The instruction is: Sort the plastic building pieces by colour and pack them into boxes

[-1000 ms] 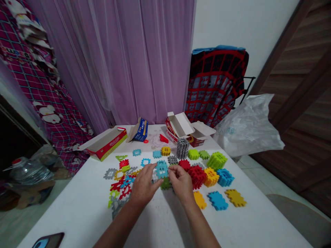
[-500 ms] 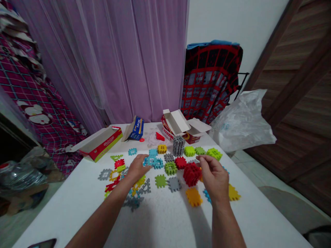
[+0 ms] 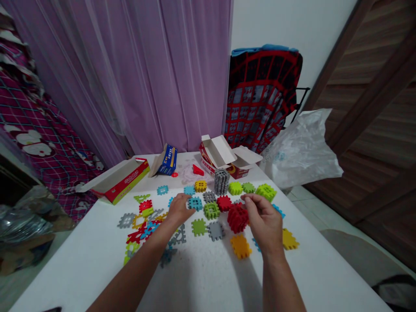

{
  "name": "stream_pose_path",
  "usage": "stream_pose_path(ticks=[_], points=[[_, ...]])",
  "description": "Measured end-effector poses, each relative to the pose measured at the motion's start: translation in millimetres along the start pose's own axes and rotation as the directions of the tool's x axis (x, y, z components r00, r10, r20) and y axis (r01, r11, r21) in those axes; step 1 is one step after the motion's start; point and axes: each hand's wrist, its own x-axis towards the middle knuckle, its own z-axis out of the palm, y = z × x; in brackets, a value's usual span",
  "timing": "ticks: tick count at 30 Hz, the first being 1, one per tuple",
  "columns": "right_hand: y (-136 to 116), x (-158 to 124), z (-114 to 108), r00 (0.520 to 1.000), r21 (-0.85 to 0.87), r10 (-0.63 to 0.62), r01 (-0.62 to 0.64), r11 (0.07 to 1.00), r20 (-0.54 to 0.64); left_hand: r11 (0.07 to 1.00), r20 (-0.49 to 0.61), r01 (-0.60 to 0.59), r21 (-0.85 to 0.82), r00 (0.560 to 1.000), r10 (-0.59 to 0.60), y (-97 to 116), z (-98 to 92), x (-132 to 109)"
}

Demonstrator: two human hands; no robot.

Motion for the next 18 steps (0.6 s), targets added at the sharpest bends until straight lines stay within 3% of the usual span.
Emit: stream_pose_path(ticks=[18], points=[[-4.8,0.5,0.7,0.999,0.015,0.036,-0.036,0.999,0.010,1.000,0.019,-0.023,-0.015,1.000,0.023,-4.9,2.3,0.8]])
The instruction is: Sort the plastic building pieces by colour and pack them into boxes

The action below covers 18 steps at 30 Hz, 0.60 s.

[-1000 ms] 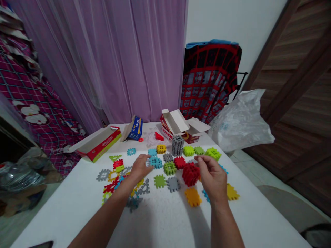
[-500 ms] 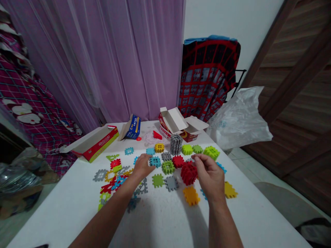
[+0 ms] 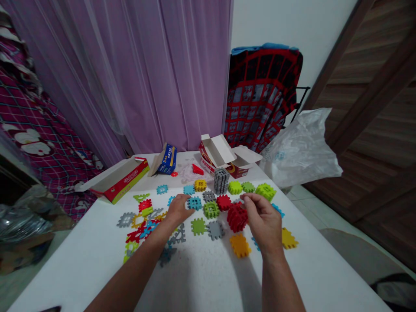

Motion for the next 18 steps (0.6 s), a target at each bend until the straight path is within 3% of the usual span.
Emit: stream_pose_path(ticks=[11,18], points=[[0,0,-3,1.000,-0.008,0.019,-0.019,1.000,-0.014,1.000,-0.008,-0.013,0.000,1.000,0.013,-2,-0.6,2],[0,6,-11,0.993,0.025,-0.021,0.024,0.999,-0.119,0.999,-0.033,-0.040,0.003,0.999,0.040,-6,4.1,3]])
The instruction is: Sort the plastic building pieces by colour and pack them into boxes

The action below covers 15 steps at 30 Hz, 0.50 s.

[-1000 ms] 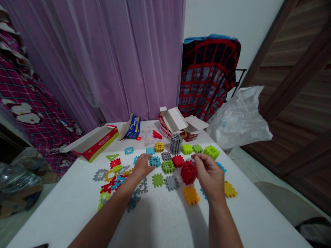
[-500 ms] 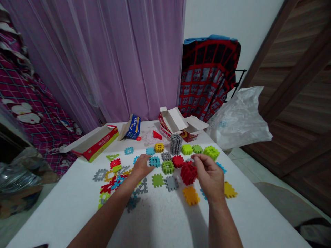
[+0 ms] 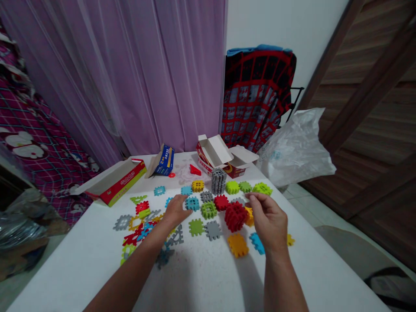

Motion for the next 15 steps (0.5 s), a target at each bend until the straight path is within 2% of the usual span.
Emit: stream_pose_path(ticks=[3,6,8,11,15], points=[[-7,4,-9,0.983,0.032,-0.026,0.032,0.999,-0.179,1.000,-0.013,-0.005,0.004,1.000,0.006,-4,-3.5,-3],[-17,8,-21,0.915,0.100,-0.052,0.100,0.990,-0.400,1.000,-0.033,-0.005,0.007,0.999,0.006,-12,-11.7,-8],[-24,10,-27,0.874,0.177,-0.037,0.140,0.974,-0.484,1.000,-0.050,0.002,0.015,0.999,-0.002,-22,-19.5,-13],[-30,12,-31,0.859,0.278,0.019,0.144,0.950,-0.512,0.998,-0.089,0.040,0.040,0.995,-0.036,-42,-34.2,-20],[-31,9,-26,0.886,0.312,0.061,0.097,0.945,-0.460,0.985,-0.142,0.139,0.104,0.982,-0.123,-73,-56.5,-29]])
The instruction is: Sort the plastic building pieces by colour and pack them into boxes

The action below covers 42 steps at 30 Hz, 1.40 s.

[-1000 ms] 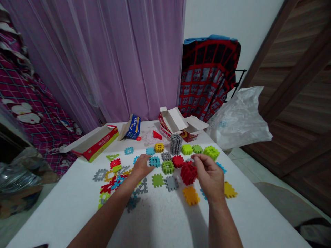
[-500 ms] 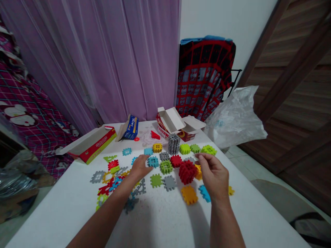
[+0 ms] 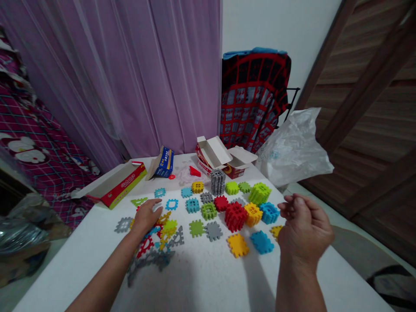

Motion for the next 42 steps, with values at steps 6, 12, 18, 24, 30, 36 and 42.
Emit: stream_pose_path(ticks=[6,12,18,24,30,36,42], points=[[3,-12,5,0.997,-0.066,-0.007,0.012,0.998,0.078,0.987,-0.013,0.073,0.144,0.997,-0.072,-27,-18.4,12],[4,-14,5,0.996,-0.137,0.003,0.009,0.990,0.092,0.971,0.082,0.047,0.236,0.994,-0.068,-22,-17.0,46],[6,-13,3,0.996,-0.168,0.031,-0.016,0.986,0.089,0.967,0.185,0.039,0.254,0.979,-0.087,-16,-8.1,74],[9,-13,4,0.994,-0.152,0.025,-0.008,0.988,0.107,0.986,0.170,0.102,0.133,0.978,-0.124,-11,-15.4,73],[6,-21,10,0.988,-0.137,0.066,-0.047,0.990,0.142,0.935,0.083,0.247,-0.256,0.969,-0.233,-2,-27.0,47],[25,-46,24,0.861,-0.230,0.183,-0.078,0.970,0.476,0.660,0.187,0.292,-0.692,0.956,-0.227,32,-22.1,-1],[53,-93,36,0.569,-0.400,0.303,0.051,0.915,0.765,0.341,0.286,0.341,-0.876,0.937,-0.201,72,-22.4,-54]])
